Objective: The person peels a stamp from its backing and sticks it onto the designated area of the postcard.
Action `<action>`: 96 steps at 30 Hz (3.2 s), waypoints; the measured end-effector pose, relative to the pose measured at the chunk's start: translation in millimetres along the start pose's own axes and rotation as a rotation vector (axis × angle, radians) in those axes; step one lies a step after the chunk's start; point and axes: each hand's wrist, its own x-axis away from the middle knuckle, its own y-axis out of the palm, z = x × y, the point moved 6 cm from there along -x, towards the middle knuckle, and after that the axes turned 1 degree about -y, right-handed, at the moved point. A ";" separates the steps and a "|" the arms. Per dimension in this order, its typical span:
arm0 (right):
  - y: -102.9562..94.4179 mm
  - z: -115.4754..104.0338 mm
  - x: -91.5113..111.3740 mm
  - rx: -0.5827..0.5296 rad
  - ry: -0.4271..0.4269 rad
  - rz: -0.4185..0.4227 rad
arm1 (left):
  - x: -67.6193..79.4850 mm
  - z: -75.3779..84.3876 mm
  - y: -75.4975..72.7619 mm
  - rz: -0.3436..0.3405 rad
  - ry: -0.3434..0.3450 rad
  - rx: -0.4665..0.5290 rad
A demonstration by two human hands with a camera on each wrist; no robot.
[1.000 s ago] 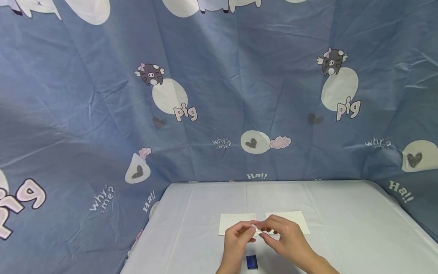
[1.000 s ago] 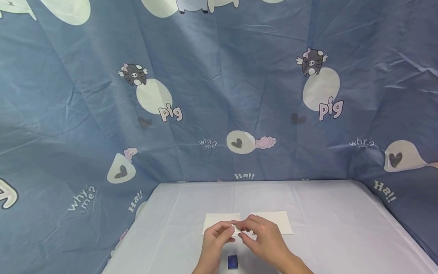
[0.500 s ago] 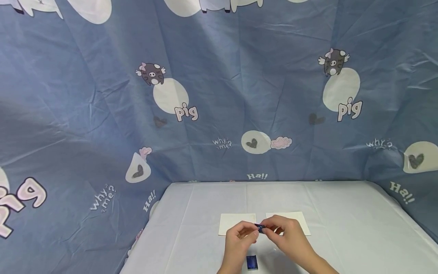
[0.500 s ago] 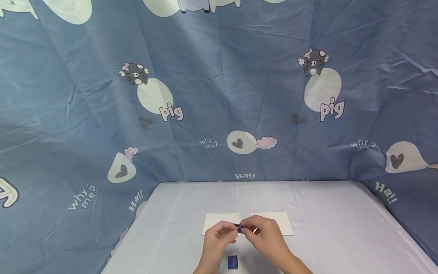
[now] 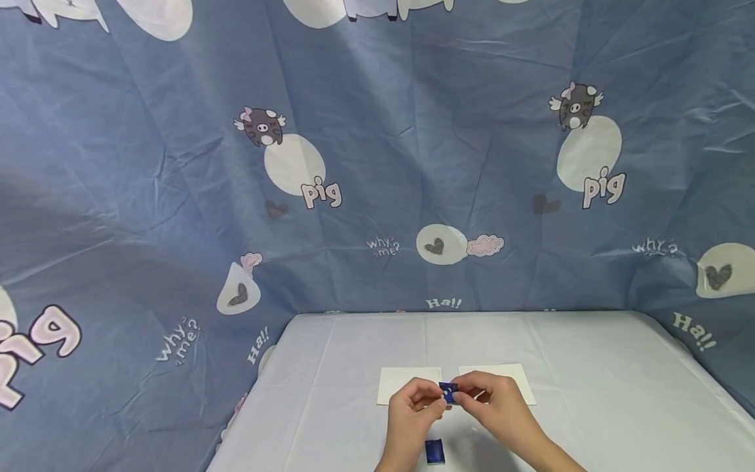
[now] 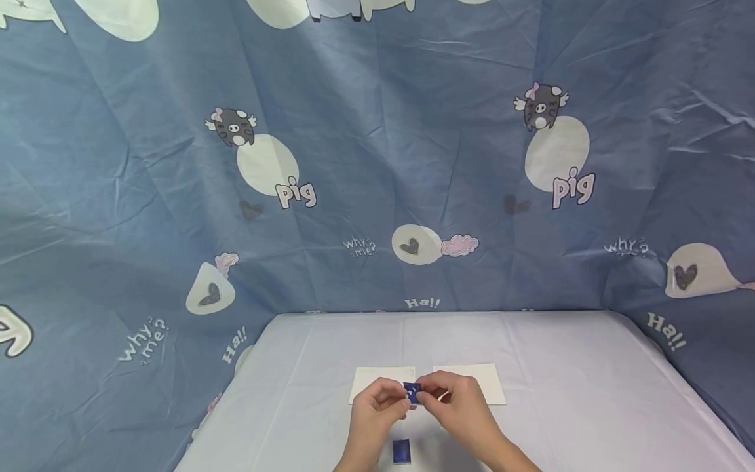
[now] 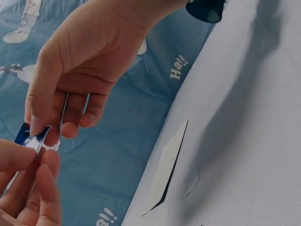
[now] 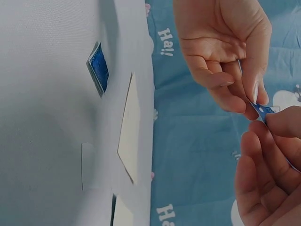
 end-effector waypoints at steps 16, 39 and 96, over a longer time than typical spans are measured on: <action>-8.2 8.9 -3.2 0.016 0.121 0.037 | -1.6 -0.7 7.5 0.029 0.050 0.050; -34.9 14.9 -12.2 0.025 0.120 0.093 | -25.1 8.8 29.4 0.033 -0.066 0.043; -91.7 123.5 -22.9 0.059 0.401 0.052 | -99.8 -65.2 104.9 0.119 -0.136 -0.154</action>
